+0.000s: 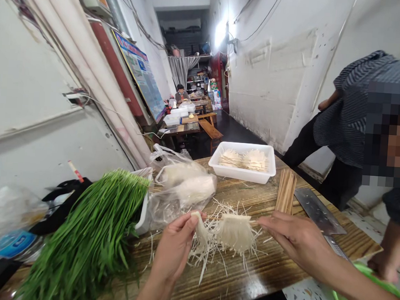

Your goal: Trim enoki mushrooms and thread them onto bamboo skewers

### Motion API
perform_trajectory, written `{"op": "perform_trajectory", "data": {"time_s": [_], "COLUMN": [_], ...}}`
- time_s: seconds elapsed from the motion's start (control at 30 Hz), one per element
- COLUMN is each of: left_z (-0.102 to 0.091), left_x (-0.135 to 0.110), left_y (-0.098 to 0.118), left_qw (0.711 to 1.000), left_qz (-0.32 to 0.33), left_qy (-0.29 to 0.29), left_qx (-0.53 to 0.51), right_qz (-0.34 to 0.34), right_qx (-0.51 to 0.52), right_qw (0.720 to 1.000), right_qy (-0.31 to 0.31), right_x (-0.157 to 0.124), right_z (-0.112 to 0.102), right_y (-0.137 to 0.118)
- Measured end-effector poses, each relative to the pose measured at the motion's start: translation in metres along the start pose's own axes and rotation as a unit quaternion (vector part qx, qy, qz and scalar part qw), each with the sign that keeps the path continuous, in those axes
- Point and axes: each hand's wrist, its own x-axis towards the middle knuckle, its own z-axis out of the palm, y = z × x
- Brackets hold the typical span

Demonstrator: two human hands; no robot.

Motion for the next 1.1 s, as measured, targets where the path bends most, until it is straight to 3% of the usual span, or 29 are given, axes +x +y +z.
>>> {"op": "perform_trajectory", "data": {"time_s": [0.37,0.73,1.1], "left_z": [-0.004,-0.004,0.000], "left_x": [-0.002,-0.003,-0.005], "left_y": [0.001,0.004,0.000], "left_qw": [0.998,0.997,0.995], "left_qz": [0.016,-0.018,0.043], "left_qy": [-0.031,-0.060,-0.039], "left_qx": [0.056,0.055,0.086], "right_qz": [-0.015,0.018,0.050], "right_qx": [0.035,0.105,0.144], "right_qw": [0.999,0.993,0.987], "right_qy": [-0.036,-0.045,-0.055], "right_x": [0.001,0.007,0.005], "right_z": [-0.004,-0.004,-0.001], "right_y": [0.007,0.007,0.015]}}
